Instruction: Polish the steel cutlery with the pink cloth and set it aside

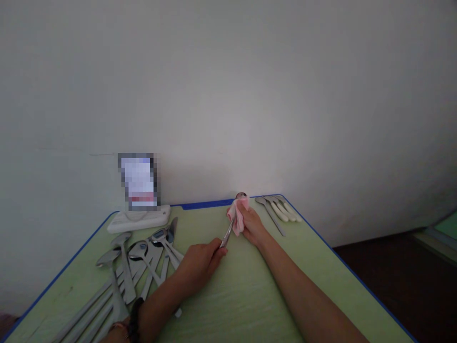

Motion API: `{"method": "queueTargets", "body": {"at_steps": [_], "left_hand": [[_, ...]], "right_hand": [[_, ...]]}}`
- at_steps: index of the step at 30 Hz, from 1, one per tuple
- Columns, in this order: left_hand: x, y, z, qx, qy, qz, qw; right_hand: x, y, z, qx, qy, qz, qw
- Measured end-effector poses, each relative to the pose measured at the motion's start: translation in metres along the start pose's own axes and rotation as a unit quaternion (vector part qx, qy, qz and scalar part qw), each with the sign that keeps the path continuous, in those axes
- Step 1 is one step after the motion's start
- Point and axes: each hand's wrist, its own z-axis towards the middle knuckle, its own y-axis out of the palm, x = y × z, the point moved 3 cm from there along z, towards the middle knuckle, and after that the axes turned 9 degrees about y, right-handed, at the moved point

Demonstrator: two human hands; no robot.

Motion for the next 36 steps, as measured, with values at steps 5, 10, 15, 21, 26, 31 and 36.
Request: {"method": "queueTargets", "body": {"at_steps": [5, 10, 15, 21, 26, 31, 36], "left_hand": [[-0.001, 0.001, 0.001, -0.003, 0.002, 0.005, 1.0], [-0.004, 0.002, 0.001, 0.03, -0.004, -0.019, 0.999], [0.0, -0.001, 0.0, 0.047, 0.0, -0.061, 0.997], [0.003, -0.003, 0.0, 0.027, 0.007, -0.042, 0.999], [0.001, -0.002, 0.001, 0.025, 0.01, -0.035, 0.999], [-0.001, 0.001, 0.0, 0.019, 0.012, -0.028, 0.999], [-0.002, 0.002, -0.001, 0.027, 0.001, -0.049, 0.998]], "right_hand": [[0.001, 0.005, -0.007, -0.043, 0.037, -0.066, 0.996], [0.001, 0.007, -0.009, -0.052, 0.047, -0.075, 0.995], [0.002, 0.004, -0.003, -0.034, 0.04, -0.03, 0.998], [0.001, -0.005, 0.009, 0.018, 0.024, 0.112, 0.993], [-0.001, -0.005, 0.007, 0.01, 0.01, 0.103, 0.995], [-0.002, -0.003, 0.002, -0.037, 0.023, 0.045, 0.998], [-0.001, -0.001, -0.004, -0.058, 0.052, -0.007, 0.997]]}}
